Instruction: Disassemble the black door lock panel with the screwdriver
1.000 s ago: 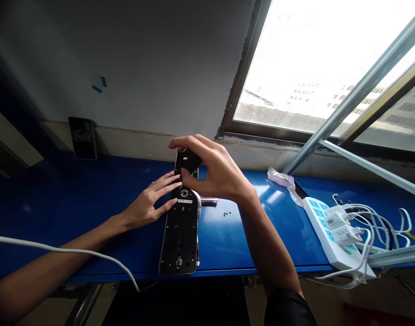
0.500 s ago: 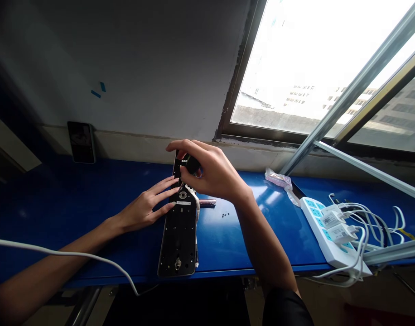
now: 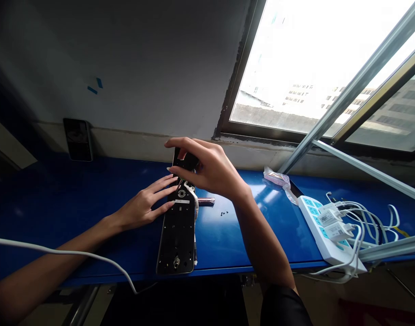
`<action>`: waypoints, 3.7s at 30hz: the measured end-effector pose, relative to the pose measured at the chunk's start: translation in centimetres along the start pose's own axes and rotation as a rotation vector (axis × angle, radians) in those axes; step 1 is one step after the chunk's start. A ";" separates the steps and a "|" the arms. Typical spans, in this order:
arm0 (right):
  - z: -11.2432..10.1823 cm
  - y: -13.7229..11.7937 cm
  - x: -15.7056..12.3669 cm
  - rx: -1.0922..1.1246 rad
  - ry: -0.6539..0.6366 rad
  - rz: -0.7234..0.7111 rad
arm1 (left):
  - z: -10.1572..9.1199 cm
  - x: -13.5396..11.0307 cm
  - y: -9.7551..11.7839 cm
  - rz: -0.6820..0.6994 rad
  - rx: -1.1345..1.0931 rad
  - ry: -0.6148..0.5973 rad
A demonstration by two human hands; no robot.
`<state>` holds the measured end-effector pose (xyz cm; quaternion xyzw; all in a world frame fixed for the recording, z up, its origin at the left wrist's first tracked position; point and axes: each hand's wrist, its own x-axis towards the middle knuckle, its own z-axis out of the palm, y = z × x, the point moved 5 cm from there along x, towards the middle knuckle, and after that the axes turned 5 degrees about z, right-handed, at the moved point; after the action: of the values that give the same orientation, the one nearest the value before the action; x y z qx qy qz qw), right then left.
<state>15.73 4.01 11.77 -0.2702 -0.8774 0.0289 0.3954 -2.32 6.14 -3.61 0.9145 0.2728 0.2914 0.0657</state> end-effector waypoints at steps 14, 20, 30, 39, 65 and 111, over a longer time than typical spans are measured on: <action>0.1 -0.3 0.0 0.017 -0.021 -0.017 | -0.4 0.2 -0.5 -0.055 -0.149 0.114; 0.1 -0.1 0.0 -0.014 0.001 0.027 | -0.8 0.3 -0.8 -0.114 -0.160 0.184; 0.3 0.0 0.1 0.004 -0.019 0.017 | -0.7 0.3 -0.7 -0.176 -0.217 0.198; 0.5 0.1 0.1 -0.017 0.018 0.001 | -0.5 0.2 -0.7 -0.159 -0.232 0.210; -0.7 -0.4 0.0 -0.003 0.114 0.024 | -1.3 0.4 0.2 -0.088 -0.146 0.305; -12.3 6.0 -7.7 -0.292 -0.432 0.685 | 11.7 16.0 6.7 0.350 -0.003 -0.699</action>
<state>31.34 3.34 13.40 -0.5867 -0.7946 0.0899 0.1276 18.30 9.50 -3.38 0.9913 0.0735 -0.0305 0.1052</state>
